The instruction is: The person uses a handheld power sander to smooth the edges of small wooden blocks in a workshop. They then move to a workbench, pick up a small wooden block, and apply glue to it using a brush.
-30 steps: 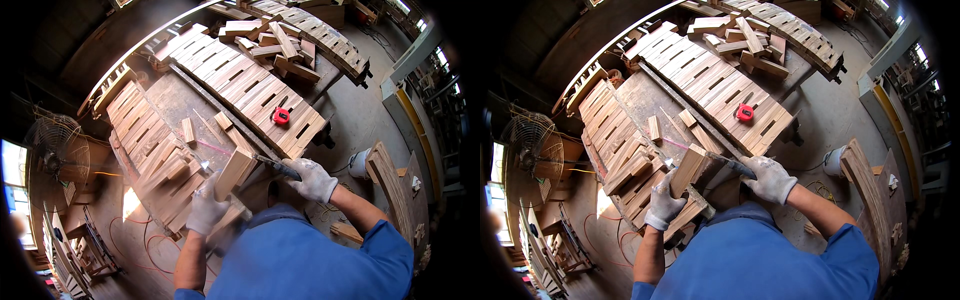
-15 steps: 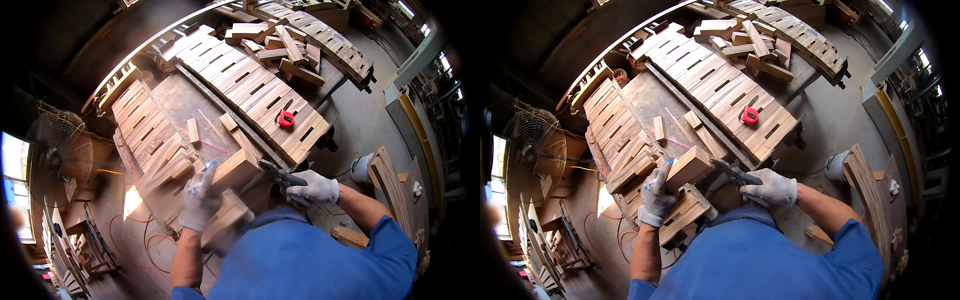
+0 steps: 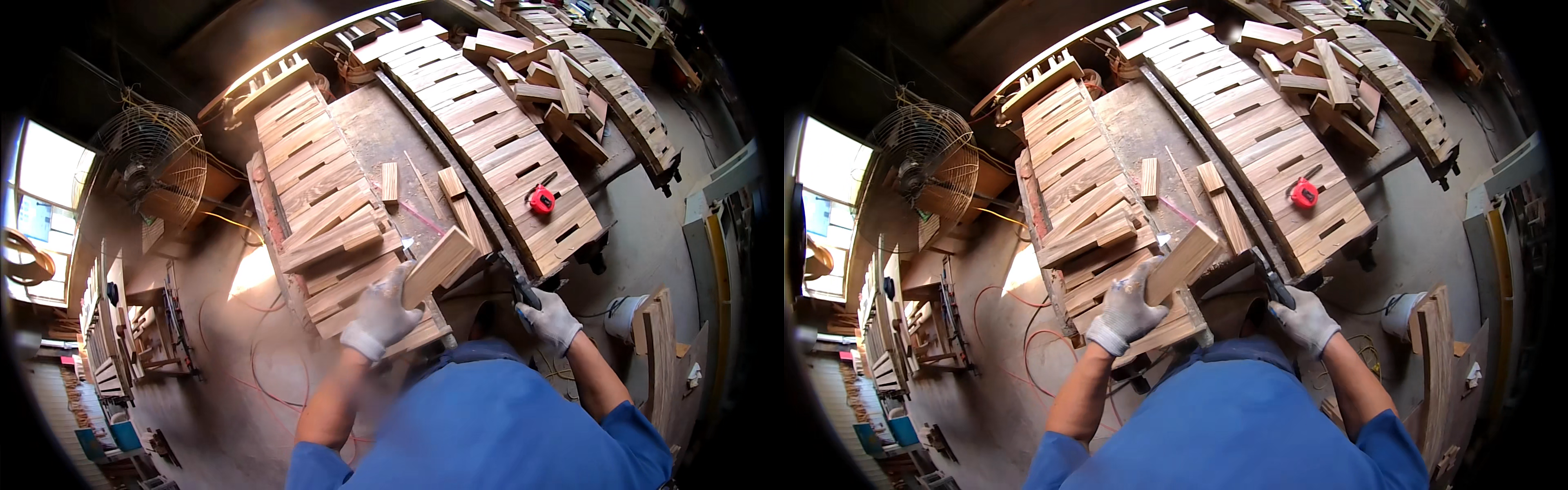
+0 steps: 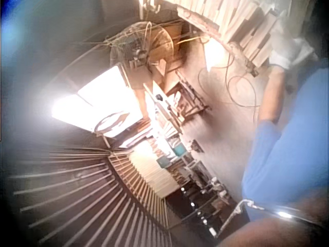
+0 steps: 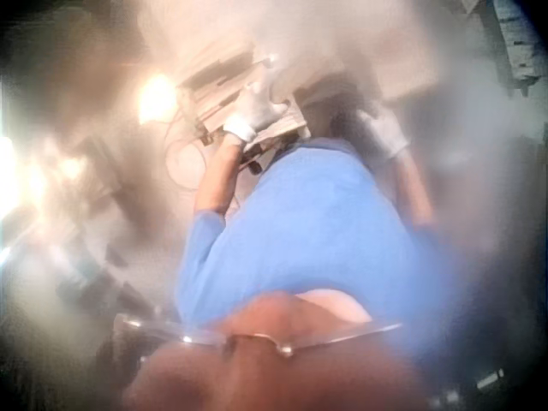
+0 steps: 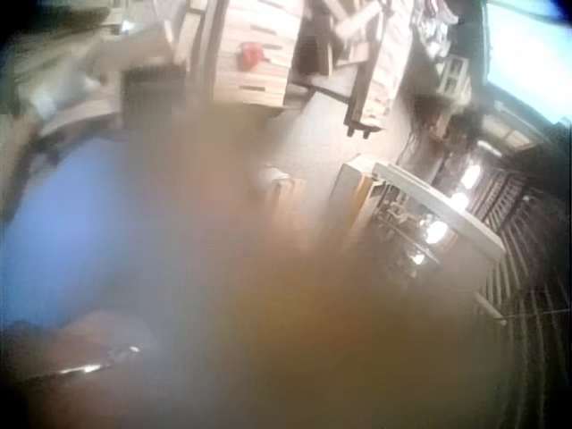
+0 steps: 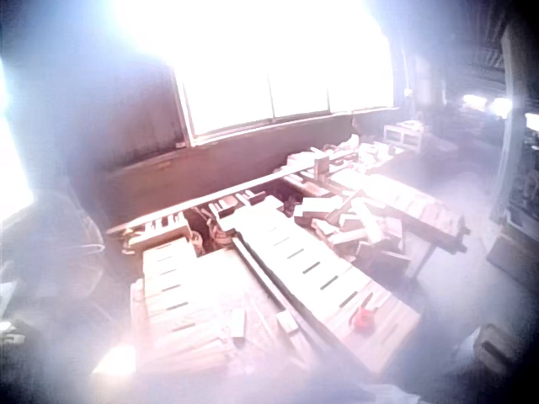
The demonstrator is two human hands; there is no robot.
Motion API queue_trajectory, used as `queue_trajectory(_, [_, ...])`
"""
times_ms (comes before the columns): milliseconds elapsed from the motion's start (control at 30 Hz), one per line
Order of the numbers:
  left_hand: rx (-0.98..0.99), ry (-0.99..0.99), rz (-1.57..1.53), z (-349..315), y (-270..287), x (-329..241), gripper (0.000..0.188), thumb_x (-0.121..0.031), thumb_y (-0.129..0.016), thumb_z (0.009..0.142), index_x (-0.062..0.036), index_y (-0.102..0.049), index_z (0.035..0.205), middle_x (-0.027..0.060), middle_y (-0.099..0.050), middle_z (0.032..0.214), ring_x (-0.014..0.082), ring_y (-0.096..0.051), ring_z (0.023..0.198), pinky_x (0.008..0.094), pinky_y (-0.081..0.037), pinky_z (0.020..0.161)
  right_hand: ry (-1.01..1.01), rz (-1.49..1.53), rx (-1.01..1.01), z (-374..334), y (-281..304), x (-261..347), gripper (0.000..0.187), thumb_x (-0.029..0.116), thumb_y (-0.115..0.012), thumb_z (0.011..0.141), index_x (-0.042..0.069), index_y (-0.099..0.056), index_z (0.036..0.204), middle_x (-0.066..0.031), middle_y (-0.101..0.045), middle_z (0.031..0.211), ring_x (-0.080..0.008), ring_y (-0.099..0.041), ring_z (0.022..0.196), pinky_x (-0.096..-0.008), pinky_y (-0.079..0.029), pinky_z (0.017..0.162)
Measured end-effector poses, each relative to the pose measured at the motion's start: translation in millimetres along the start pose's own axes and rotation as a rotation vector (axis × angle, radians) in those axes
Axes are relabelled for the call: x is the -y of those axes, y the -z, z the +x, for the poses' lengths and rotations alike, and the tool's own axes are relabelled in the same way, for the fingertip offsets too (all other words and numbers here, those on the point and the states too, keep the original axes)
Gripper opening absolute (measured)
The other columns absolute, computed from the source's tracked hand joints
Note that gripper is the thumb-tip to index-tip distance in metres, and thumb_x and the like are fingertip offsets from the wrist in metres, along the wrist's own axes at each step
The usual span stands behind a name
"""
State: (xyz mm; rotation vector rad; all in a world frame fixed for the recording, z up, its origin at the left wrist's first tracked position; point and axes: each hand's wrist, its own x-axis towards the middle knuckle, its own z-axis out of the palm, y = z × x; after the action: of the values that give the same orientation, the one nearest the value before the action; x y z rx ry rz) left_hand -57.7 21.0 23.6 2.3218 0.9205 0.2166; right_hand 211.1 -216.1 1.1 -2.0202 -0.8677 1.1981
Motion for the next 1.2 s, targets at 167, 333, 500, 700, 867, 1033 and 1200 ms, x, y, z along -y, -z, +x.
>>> queue_trajectory(167, [0.075, 0.091, 0.336, -4.5, 62.0, 38.8, 0.069, -0.025, -0.082, 0.075, -0.0171, -0.064, 0.141, 0.0142, -0.065, 0.121, 0.0337, -0.061, 0.119, 0.0455, -0.050, 0.106, -0.123, 0.372, 0.032, -5.7, -30.6, -27.8, 0.018, 0.019, -0.068, 0.100, 0.001, -0.069, 0.101, -0.0037, -0.069, 0.083, -0.0135, -0.061, 0.075, -0.0329, -0.052, 0.070])
queue_trajectory(333, [0.007, 0.129, 0.518, -1.2, 64.0, 89.8, 0.061, -0.027, -0.083, 0.079, -0.0182, -0.066, 0.137, 0.0127, -0.067, 0.124, 0.0328, -0.061, 0.119, 0.0449, -0.049, 0.106, -0.138, 0.376, 0.080, -6.0, -40.0, -34.0, 0.018, 0.019, -0.067, 0.101, 0.002, -0.070, 0.101, -0.0052, -0.071, 0.085, -0.0129, -0.063, 0.077, -0.0317, -0.052, 0.071])
queue_trajectory(500, [-0.321, -0.161, 0.261, 16.0, 19.3, 27.9, 0.054, -0.024, -0.087, 0.081, -0.0105, -0.069, 0.130, 0.0137, -0.070, 0.116, 0.0348, -0.068, 0.107, 0.0470, -0.055, 0.092, -0.112, 0.212, 0.032, -6.4, -38.4, -28.9, 0.022, 0.024, -0.067, 0.100, 0.002, -0.069, 0.099, -0.0066, -0.073, 0.084, -0.0148, -0.067, 0.078, -0.0343, -0.054, 0.076])
queue_trajectory(700, [0.021, 0.150, -0.043, 91.3, -127.9, -14.0, 0.067, -0.044, -0.085, 0.086, -0.0088, -0.064, 0.140, 0.0193, -0.073, 0.127, 0.0327, -0.073, 0.115, 0.0434, -0.058, 0.098, -0.203, 0.379, 0.003, -13.9, -40.9, -34.8, 0.021, 0.023, -0.068, 0.100, 0.002, -0.067, 0.100, -0.0070, -0.072, 0.085, -0.0145, -0.069, 0.081, -0.0337, -0.055, 0.076])
queue_trajectory(867, [0.110, 0.545, -0.027, 154.0, -187.1, -26.0, 0.102, -0.060, -0.083, 0.082, 0.0043, -0.048, 0.152, 0.0319, -0.067, 0.134, 0.0437, -0.066, 0.126, 0.0458, -0.053, 0.107, -0.226, 0.462, -0.023, -26.5, -43.2, -49.2, 0.021, 0.023, -0.068, 0.100, 0.002, -0.067, 0.100, -0.0064, -0.071, 0.085, -0.0137, -0.069, 0.082, -0.0328, -0.055, 0.076])
queue_trajectory(1033, [0.179, 0.662, -0.065, 177.0, -194.1, -34.4, 0.100, -0.056, -0.089, 0.078, 0.0068, -0.049, 0.143, 0.0350, -0.062, 0.140, 0.0477, -0.061, 0.132, 0.0474, -0.050, 0.111, -0.311, 0.516, -0.076, -35.5, -46.2, -67.9, 0.020, 0.023, -0.068, 0.100, 0.003, -0.069, 0.102, -0.0062, -0.073, 0.086, -0.0137, -0.071, 0.081, -0.0328, -0.056, 0.076])
queue_trajectory(1200, [0.149, 0.656, -0.232, 179.0, -189.1, -30.3, 0.077, -0.039, -0.090, 0.081, 0.0065, -0.055, 0.132, 0.0273, -0.075, 0.107, 0.0404, -0.075, 0.097, 0.0449, -0.059, 0.083, -0.357, 0.571, -0.106, -38.4, -45.3, -72.8, 0.018, 0.021, -0.067, 0.100, 0.003, -0.069, 0.103, -0.0064, -0.073, 0.089, -0.0140, -0.071, 0.082, -0.0327, -0.057, 0.075])
